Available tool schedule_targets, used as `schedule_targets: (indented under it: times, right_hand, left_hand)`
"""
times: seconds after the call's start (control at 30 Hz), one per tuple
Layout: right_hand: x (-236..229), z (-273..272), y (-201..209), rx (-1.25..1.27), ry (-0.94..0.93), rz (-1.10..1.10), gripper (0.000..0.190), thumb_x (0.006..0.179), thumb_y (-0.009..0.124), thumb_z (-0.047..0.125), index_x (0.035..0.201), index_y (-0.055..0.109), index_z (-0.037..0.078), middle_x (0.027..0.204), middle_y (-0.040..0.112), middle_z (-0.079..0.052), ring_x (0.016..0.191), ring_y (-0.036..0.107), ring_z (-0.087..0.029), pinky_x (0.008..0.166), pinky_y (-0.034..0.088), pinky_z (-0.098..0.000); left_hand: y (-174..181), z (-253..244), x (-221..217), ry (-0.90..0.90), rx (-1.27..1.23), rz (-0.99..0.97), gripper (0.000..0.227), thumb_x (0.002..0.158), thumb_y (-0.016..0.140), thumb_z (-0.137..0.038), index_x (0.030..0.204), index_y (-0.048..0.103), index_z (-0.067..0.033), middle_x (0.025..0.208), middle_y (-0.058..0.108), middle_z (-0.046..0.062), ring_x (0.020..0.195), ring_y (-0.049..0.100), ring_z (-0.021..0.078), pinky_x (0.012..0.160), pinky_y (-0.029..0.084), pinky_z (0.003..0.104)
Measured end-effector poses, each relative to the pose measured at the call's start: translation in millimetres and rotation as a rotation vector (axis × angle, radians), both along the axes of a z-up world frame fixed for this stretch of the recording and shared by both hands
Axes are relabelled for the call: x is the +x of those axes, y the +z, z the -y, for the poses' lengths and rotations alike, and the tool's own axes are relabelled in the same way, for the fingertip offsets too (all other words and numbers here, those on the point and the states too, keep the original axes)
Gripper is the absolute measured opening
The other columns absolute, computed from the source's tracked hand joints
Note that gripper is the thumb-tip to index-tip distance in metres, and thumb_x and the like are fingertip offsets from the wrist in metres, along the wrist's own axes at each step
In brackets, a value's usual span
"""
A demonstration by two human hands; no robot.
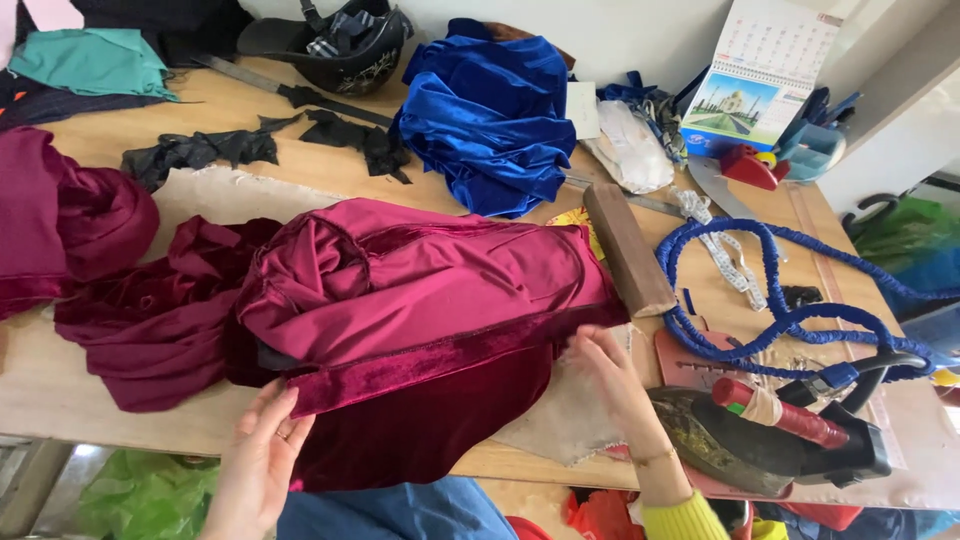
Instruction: The person irons a maroon velvet garment on a wooden table using a steam iron. They repeatedly smooth the fabric with their hands, adjust the garment's position, and iron different sections, including the edges and seams.
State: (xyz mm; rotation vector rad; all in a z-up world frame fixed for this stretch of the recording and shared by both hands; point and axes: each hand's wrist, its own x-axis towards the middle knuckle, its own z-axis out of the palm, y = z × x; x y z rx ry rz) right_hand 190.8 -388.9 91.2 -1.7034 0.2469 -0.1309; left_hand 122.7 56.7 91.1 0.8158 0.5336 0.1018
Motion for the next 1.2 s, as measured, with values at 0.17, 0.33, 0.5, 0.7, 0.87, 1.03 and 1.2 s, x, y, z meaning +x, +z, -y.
schedule_targets:
  times: [0.17,0.33,0.5,0.7,0.87,1.03,1.2]
  right_hand:
    - [-4,-5,4,0.741,-0.101,-0.412,0.048,0.103,0.044,0.023,0.145,0.049,-0.001,0.152,0.054,-0.025,0.14,0.051,-0.035,0.112,0.041,-0.0404]
    - [20,17,-37,0.998,0.084,-0.251,0.025,0.106,0.06,0.03,0.09,0.062,0.01,0.087,0.064,-0.006,0.081,0.062,-0.018,0.073,0.048,-0.0321]
    - [40,-7,-2,0.878,-0.058,-0.29,0.029,0.095,0.067,0.037,0.119,0.067,0.02,0.117,0.067,-0.001,0.095,0.057,-0.018,0.087,0.044,-0.0318]
    - [42,-2,2,0.8,-0.085,-0.047,0.023,0.101,0.068,0.033,0.083,0.067,0.02,0.063,0.065,-0.002,0.062,0.062,-0.014,0.08,0.051,-0.033]
    - [46,5,-33,0.75,-0.073,-0.145,0.017,0.101,0.067,0.033,0.095,0.069,0.017,0.093,0.076,-0.011,0.078,0.068,-0.021,0.089,0.054,-0.038]
    - [45,11,-41,0.769,-0.113,-0.176,0.019,0.104,0.063,0.026,0.092,0.071,0.014,0.087,0.076,-0.015,0.083,0.074,-0.025,0.097,0.058,-0.0454]
    - [38,9,-32,0.781,-0.09,-0.168,0.017,0.104,0.06,0.026,0.105,0.07,0.012,0.097,0.076,-0.014,0.094,0.072,-0.025,0.109,0.051,-0.0484]
  left_hand:
    - [22,-12,16,-0.192,-0.038,-0.18,0.02,0.102,0.055,-0.014,0.121,0.06,-0.0136,0.13,0.067,0.004,0.12,0.06,0.0143,0.108,0.047,0.041]
    - [59,-4,32,-0.331,-0.077,-0.15,0.031,0.103,0.047,-0.01,0.13,0.057,0.0016,0.134,0.063,0.023,0.123,0.059,0.0293,0.115,0.046,0.044]
    - [41,-9,41,-0.363,-0.114,0.171,0.014,0.101,0.058,-0.013,0.111,0.068,-0.011,0.117,0.074,0.013,0.105,0.07,0.0257,0.095,0.057,0.046]
    - [46,-1,34,-0.21,-0.262,0.222,0.03,0.107,0.046,-0.013,0.134,0.06,-0.0087,0.136,0.065,0.014,0.124,0.063,0.0249,0.108,0.051,0.044]
    - [25,-1,33,-0.168,-0.228,0.087,0.023,0.105,0.052,-0.013,0.126,0.06,-0.009,0.128,0.069,0.013,0.113,0.067,0.0222,0.102,0.055,0.041]
    - [24,-2,28,-0.179,-0.154,0.076,0.04,0.096,0.051,0.01,0.13,0.061,-0.0092,0.131,0.067,0.014,0.116,0.064,0.0223,0.109,0.051,0.036]
    - [52,7,23,-0.159,-0.116,0.014,0.053,0.097,0.045,0.009,0.144,0.053,-0.0134,0.14,0.061,0.01,0.124,0.058,0.0205,0.112,0.046,0.035]
